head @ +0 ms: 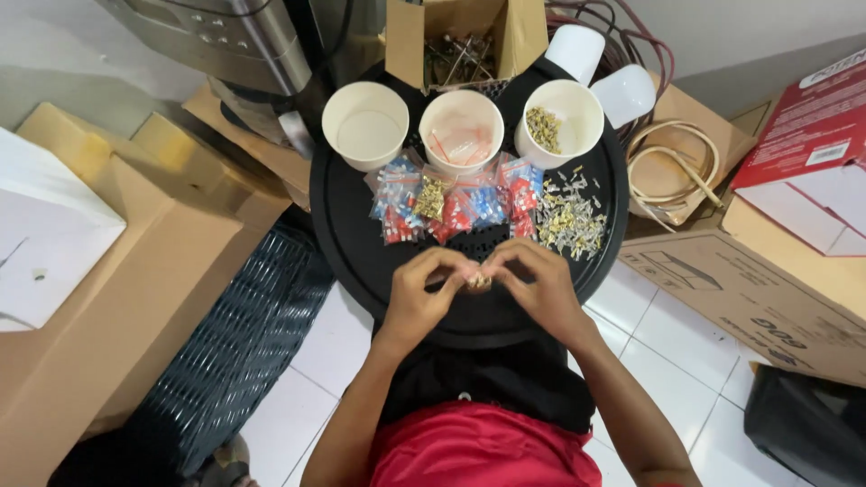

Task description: Sorting small gold-colored electronic connectors or pins from a central pile into specific bags or bowls.

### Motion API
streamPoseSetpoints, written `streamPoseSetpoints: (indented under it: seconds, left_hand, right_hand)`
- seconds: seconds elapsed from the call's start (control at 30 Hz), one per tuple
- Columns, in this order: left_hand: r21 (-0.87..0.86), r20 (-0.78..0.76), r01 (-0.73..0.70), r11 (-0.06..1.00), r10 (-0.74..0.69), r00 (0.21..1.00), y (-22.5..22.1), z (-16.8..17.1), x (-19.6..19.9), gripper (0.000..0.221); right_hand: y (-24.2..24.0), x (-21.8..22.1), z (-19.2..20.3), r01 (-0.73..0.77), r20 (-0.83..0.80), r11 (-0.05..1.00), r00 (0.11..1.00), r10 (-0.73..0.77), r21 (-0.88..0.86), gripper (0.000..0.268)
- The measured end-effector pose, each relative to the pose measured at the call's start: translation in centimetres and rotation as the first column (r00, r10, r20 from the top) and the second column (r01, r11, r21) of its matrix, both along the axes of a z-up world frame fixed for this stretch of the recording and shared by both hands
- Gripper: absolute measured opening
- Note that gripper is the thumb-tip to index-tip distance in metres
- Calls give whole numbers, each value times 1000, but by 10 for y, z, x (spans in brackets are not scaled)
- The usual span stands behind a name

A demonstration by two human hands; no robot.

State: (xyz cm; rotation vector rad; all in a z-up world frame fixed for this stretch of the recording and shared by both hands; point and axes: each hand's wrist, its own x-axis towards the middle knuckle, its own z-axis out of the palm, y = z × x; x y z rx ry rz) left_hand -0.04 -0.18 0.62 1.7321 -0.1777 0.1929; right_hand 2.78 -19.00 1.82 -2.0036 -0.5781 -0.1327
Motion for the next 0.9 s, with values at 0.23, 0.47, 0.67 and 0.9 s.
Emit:
streamPoseSetpoints:
  seconds: [0.23,0.47,0.67,0.9]
  left_hand:
    - [37,28,-58,998,57,998,-8,31,-2,7]
    - [-125,-145,-196,973,178,973,-9,9,0,16]
    - [-135,-199,-253,958,224,954,-13,17,-3,17]
    - [-38,-237,-160,986,147,960,-8,22,-5,17]
  right_hand:
    - [2,1,19,-9,-54,998,998,12,60,10]
    - [-5,-3,7,33,-371,945,924,96,327,12]
    - [24,-25,13,206,-626,867,766,146,454,28]
    - [30,-21,24,315,-699,914,713,-50,255,21]
